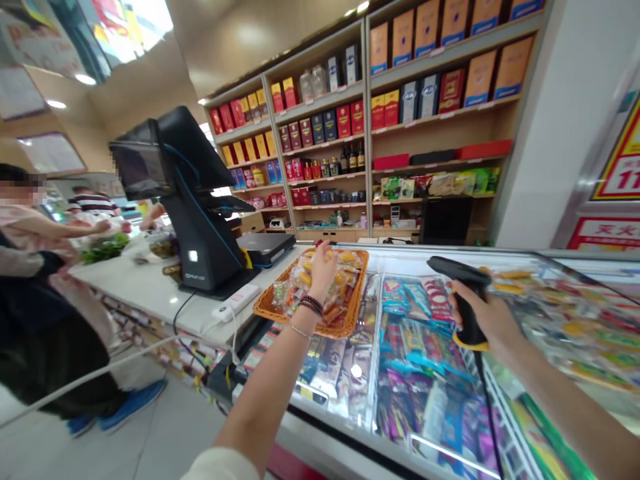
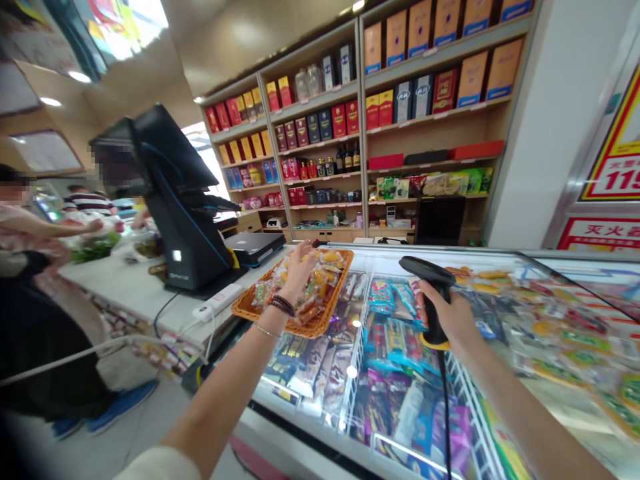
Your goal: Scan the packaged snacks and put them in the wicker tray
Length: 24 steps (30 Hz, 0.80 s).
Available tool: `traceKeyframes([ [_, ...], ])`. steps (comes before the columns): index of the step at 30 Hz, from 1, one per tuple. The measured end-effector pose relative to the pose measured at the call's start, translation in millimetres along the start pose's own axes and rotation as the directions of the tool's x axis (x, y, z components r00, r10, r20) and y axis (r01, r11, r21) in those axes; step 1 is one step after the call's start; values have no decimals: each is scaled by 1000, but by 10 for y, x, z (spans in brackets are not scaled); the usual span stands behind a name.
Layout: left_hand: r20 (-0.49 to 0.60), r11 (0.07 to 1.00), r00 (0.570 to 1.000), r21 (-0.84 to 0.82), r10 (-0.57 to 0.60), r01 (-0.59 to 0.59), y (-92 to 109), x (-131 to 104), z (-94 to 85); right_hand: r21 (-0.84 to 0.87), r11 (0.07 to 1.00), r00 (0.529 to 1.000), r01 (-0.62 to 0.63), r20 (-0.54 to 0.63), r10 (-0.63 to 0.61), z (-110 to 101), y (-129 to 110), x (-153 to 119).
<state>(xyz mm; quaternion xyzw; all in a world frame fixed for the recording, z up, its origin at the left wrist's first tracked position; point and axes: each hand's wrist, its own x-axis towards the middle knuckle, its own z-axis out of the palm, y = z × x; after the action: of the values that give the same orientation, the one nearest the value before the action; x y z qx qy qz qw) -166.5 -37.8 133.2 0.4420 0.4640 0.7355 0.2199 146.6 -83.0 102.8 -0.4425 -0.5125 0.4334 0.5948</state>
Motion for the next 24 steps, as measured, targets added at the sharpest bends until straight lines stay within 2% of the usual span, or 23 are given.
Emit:
traceKeyframes([
  [1, 9, 1000, 1000, -10, 8, -8, 31, -6, -35, 25, 1000, 1000, -16, 6, 15, -14, -6, -3],
  [3, 58, 999, 997, -35, 43, -41, 61, -65, 27, 85, 995, 999, -50, 12, 49, -90, -30, -4],
  [5, 164, 996, 983, -36, 82, -77, 45, -189, 254, 100, 995, 999, -30, -34, 34, -230, -84, -2],
  [7, 314, 995, 944, -30, 98, -93, -18, -386, 615, 92, 996, 995, -10, -100, 19, -426, -163, -4],
  [9, 476, 997, 875, -44, 82, -69, -116, -666, 1061, 81, 996, 988, 24, -151, -12, -666, -249, -18],
  [12, 687, 998, 725, -62, 47, -6, -288, -1225, 1773, 31, 998, 970, 53, -240, -44, -1053, -337, -76],
  [14, 760, 996, 647, -89, 63, 8, -396, -1641, 2195, 5, 999, 946, 50, -320, -46, -1290, -344, -135],
  [16, 797, 996, 599, -88, 83, -21, -489, -2031, 2520, -3, 999, 914, 35, -403, -33, -1487, -307, -200],
  [17, 823, 996, 561, -65, 85, -56, -531, -2200, 2637, -2, 1000, 900, 26, -435, -24, -1567, -274, -232],
  [19, 868, 990, 492, 1, 68, -139, -606, -2452, 2774, -5, 1000, 880, 15, -475, -16, -1686, -188, -293],
  [20, 875, 984, 482, 38, 50, -173, -639, -2529, 2799, -13, 1000, 875, 16, -484, -20, -1725, -138, -322],
  [21, 867, 979, 497, 75, 30, -191, -669, -2571, 2800, -24, 1000, 874, 15, -486, -24, -1750, -84, -348],
  [22, 843, 976, 537, 108, 10, -188, -697, -2578, 2780, -34, 999, 872, 13, -489, -28, -1763, -28, -371],
  [24, 757, 980, 652, 151, -32, -128, -747, -2503, 2696, -57, 998, 871, -9, -492, -20, -1750, 86, -399],
])
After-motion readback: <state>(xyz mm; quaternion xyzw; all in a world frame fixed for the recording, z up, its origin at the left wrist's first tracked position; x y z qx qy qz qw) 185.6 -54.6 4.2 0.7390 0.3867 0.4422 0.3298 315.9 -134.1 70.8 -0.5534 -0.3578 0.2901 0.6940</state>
